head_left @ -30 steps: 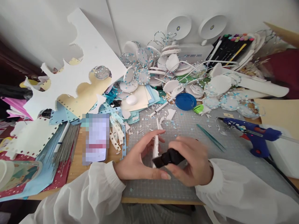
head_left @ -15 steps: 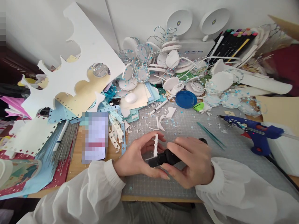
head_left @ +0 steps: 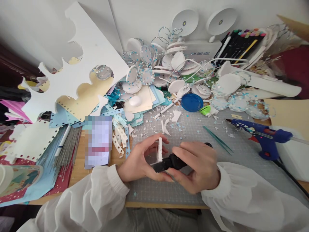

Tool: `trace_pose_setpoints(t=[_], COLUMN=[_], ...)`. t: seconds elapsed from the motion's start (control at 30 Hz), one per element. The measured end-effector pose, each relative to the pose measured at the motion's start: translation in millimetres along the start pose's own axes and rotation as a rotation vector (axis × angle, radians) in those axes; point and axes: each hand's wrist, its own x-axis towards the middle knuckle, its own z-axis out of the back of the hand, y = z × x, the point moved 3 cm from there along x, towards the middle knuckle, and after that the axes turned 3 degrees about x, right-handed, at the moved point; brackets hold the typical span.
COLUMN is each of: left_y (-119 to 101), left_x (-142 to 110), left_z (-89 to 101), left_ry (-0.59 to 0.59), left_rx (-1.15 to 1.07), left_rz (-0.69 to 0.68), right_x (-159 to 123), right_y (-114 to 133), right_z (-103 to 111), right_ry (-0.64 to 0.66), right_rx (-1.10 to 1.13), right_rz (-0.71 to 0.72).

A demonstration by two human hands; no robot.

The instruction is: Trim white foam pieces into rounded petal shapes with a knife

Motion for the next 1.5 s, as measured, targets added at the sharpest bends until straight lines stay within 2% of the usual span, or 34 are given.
trace_pose_setpoints(t=[0.33, 0.43, 0.53, 0.73, 0.87, 0.97, 1.13, 1.3, 1.37, 1.5], left_y=[1.0, 0.1, 0.2, 6.2, 6.4, 4.0, 6.2, 11.6, 12.5, 10.4], left_x=[0.9, 2.4, 3.2, 0.8, -0.6, -1.2, -1.7, -2.0, -2.5, -2.8], left_z=[-0.6, 1.2, 4.3, 4.7, 5.0, 4.3, 0.8, 1.9, 2.3, 1.2], left_ry=[-0.018, -0.051, -0.073, -0.046, -0.038, 0.011, 0.101, 0.102, 0.1, 0.129], left_rx=[0.067, 0.053, 0.049, -0.021, -0.036, -0.031, 0.043, 0.124, 0.109, 0.011], left_rz=[-0.011, 0.03, 0.002, -0.07, -0.066, -0.054, -0.021, -0.063, -0.049, -0.051], right_x=[0.4, -0.7, -2.3, -4.3, -2.5, 0.5, 0.0, -5.1, -5.2, -3.9], right_y=[-1.9, -7.1, -15.2, -28.1, -25.8, -20.6, -9.1, -8.0, -13.2, -26.6], right_z=[-1.9, -1.7, -2.4, -1.9, -0.5, 0.0, -3.6, -6.2, -6.0, -4.5], right_ry=[0.0, -0.019, -0.028, -0.078, -0.077, -0.059, -0.021, -0.072, -0.089, -0.129], right_rx=[0.003, -0.016, -0.032, -0.03, 0.025, 0.07, 0.135, 0.083, 0.053, -0.018], right_rz=[-0.014, -0.031, -0.064, -0.146, -0.142, -0.149, -0.084, -0.026, -0.064, -0.243])
